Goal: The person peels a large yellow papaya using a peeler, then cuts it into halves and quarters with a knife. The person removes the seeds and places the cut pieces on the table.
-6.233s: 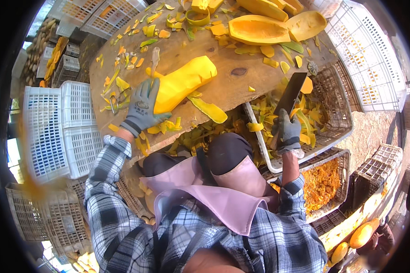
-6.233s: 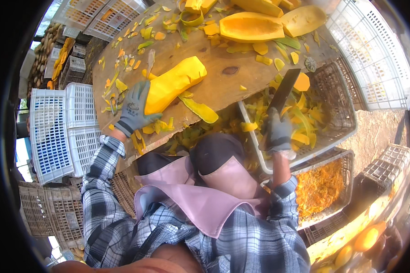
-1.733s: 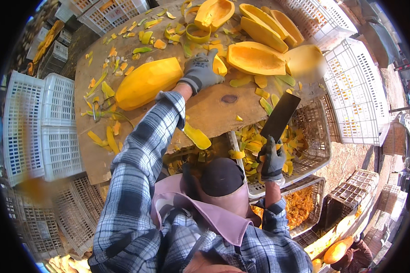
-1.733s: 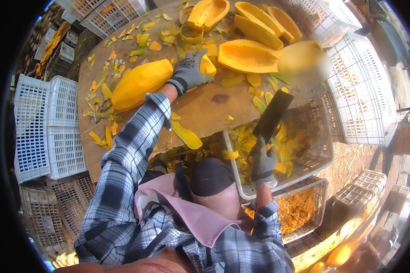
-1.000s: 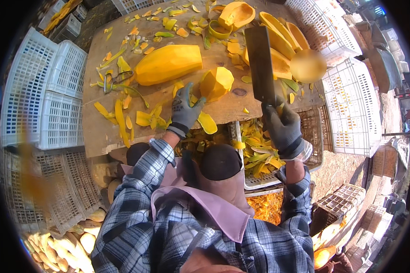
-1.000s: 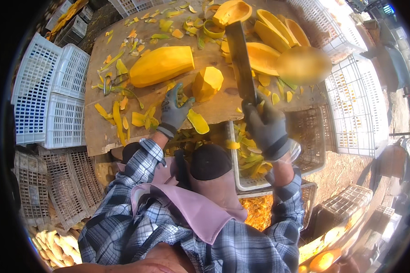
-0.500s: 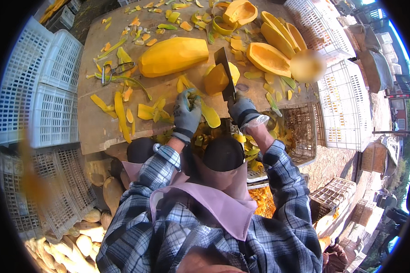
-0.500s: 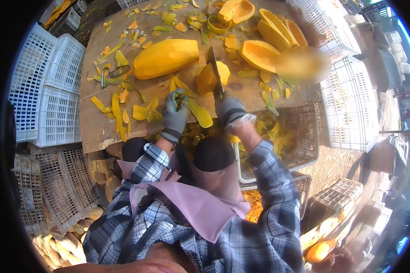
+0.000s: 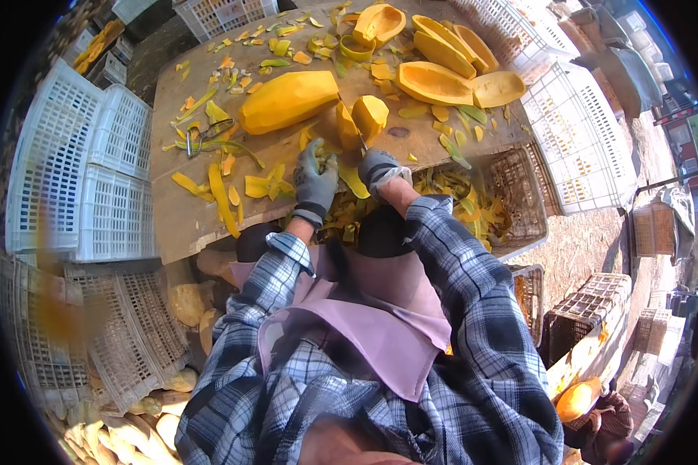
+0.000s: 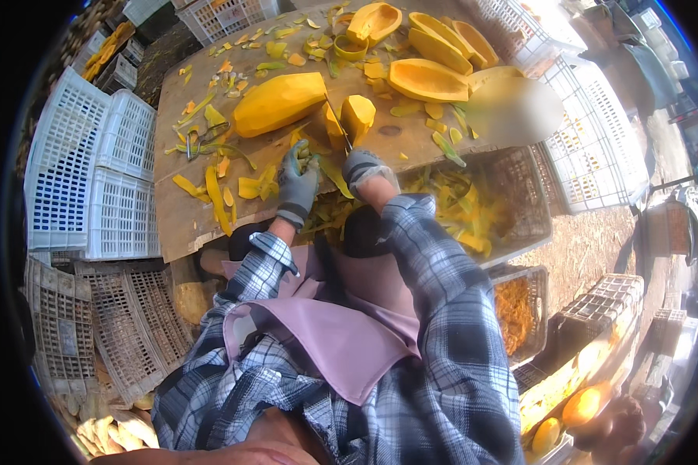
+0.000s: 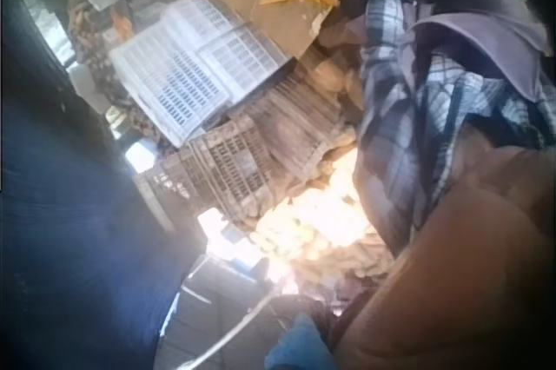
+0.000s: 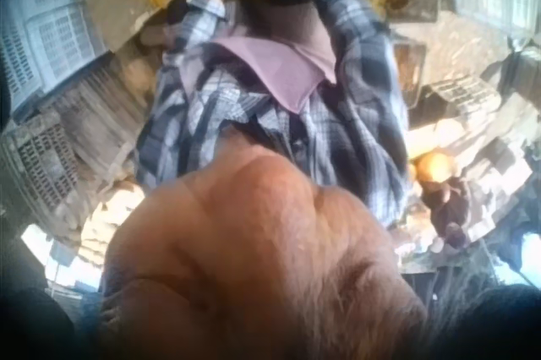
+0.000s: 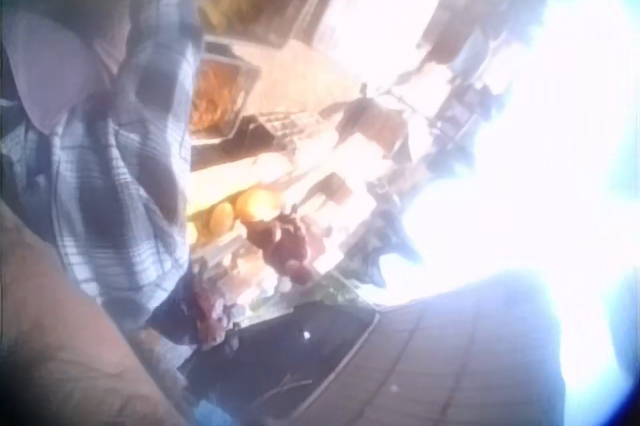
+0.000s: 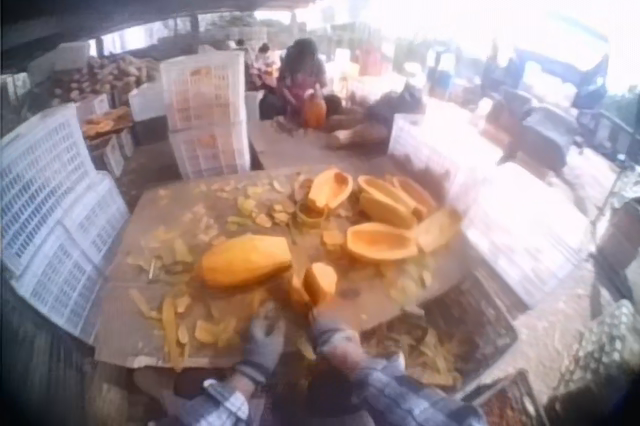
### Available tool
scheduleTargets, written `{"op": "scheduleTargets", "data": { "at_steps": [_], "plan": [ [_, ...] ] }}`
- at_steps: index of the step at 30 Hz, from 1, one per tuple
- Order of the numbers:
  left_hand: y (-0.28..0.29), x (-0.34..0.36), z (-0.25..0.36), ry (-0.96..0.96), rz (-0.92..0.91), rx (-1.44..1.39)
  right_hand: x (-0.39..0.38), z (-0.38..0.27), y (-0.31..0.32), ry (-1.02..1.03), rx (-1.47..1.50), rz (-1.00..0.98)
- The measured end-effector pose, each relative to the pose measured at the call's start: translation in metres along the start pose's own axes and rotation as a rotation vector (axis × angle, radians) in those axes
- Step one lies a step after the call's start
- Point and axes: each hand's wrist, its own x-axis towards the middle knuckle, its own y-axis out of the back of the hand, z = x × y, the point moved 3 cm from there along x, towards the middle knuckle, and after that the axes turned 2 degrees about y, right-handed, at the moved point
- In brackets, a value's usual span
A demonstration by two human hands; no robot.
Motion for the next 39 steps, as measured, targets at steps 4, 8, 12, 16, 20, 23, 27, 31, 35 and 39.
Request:
{"op": "scheduleTargets", "data": {
  "at_steps": [4, 8, 12, 16, 20, 23, 27, 31, 35, 39],
  "plan": [
    [0.035, 0.019, 0.036, -0.113, -0.066, 0.306, -0.034, -0.005, 0.025, -0.034, 0.201, 0.246],
    [0.044, 0.067, 0.087, -0.351, -0.269, 0.502, -0.083, 0.02, 0.066, -0.012, 0.558, 0.467],
    [-0.017, 0.102, 0.142, -0.661, -0.617, 0.907, -0.116, 0.071, 0.071, -0.024, 0.697, 0.63],
    [-0.066, 0.136, 0.137, -0.725, -1.026, 1.186, -0.146, 0.108, 0.04, -0.215, 0.937, 0.463],
    [-0.089, 0.156, 0.114, -0.545, -1.341, 1.09, -0.161, 0.128, 0.015, -0.398, 1.04, 0.409],
    [-0.085, 0.159, 0.11, -0.42, -1.372, 0.942, -0.153, 0.136, 0.012, -0.384, 0.915, 0.415],
    [-0.063, 0.154, 0.093, -0.324, -1.262, 0.797, -0.128, 0.128, 0.02, -0.326, 1.027, 0.412],
    [-0.044, 0.134, 0.079, -0.173, -1.029, 0.697, -0.103, 0.109, 0.036, -0.187, 0.9, 0.499],
    [-0.058, 0.102, 0.072, 0.073, -0.651, 0.549, -0.098, 0.078, 0.063, -0.086, 0.854, 0.544],
    [-0.053, 0.083, 0.043, 0.183, -0.574, 0.222, -0.099, 0.055, 0.086, -0.034, 0.771, 0.423]
  ]
}}
